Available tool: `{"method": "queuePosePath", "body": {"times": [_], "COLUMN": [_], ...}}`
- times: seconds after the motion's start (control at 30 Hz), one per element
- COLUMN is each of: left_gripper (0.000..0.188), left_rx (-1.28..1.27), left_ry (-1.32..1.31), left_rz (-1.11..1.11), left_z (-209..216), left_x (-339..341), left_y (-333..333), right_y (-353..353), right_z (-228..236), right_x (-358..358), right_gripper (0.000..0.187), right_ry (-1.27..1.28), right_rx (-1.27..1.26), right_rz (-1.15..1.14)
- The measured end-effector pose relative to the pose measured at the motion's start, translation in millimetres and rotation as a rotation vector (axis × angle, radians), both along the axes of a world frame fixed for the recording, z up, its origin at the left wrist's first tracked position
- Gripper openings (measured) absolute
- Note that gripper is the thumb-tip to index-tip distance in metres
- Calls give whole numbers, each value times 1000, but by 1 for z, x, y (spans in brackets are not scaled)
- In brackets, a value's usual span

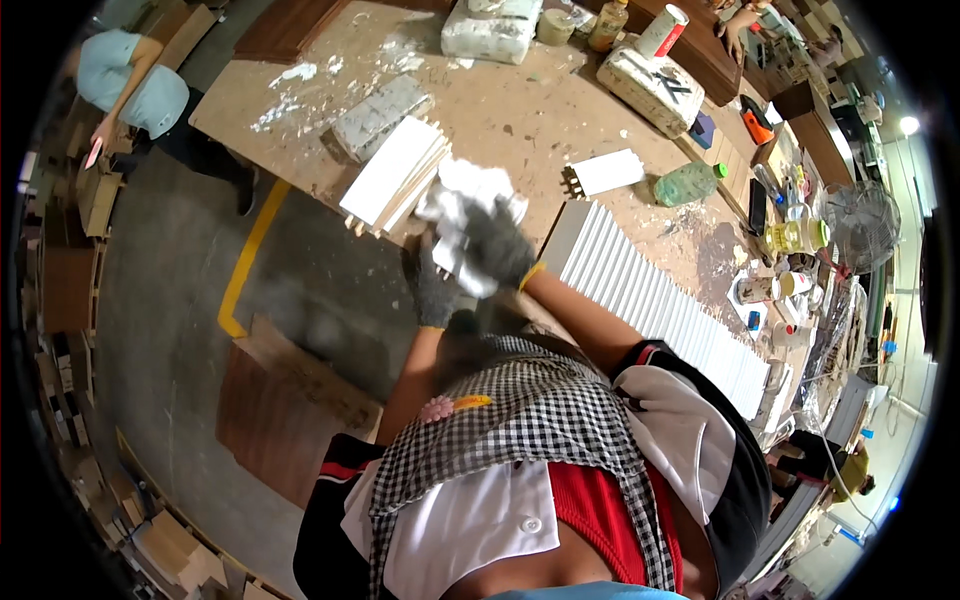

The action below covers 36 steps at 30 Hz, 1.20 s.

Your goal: The person sands a row of wooden slats with a sanding block, wipes the slats with a cloth, and stacks them together on the workbench.

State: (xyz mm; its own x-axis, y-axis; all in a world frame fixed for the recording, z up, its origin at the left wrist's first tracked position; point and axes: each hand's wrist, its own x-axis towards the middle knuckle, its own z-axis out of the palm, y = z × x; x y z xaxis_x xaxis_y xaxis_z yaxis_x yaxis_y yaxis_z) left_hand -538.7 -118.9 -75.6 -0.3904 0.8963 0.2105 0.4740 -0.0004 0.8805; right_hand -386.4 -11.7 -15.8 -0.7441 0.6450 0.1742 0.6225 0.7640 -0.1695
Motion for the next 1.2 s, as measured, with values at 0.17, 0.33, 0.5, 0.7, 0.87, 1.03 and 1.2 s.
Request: {"method": "queuePosePath", "body": {"times": [0.17,0.33,0.5,0.7,0.87,1.03,1.2], "left_gripper": [102,92,109,84,89,85,64], "left_rx": [-100,-58,-87,19,-77,-158,-91], "left_ry": [-226,-1432,-413,-553,638,631,311], "left_rz": [-42,36,-74,-33,38,-34,-42], "left_z": [7,0,13,-38,8,42,63], "left_x": [3,-8,13,-15,-3,2,-11], "left_y": [-9,11,-8,-12,-6,-10,-10], "right_y": [23,-51,34,-57,-90,-86,-95], "right_z": [47,22,36,31,113,160,111], "right_x": [-6,-13,12,-2,43,86,117], "right_gripper": [45,47,49,39,20,32,29], "right_ry": [-251,-110,44,56,-41,-30,316], "right_rx": [-82,-75,-75,-203,-769,-809,-963], "right_rz": [-148,227,-194,210,-228,-164,-400]}}
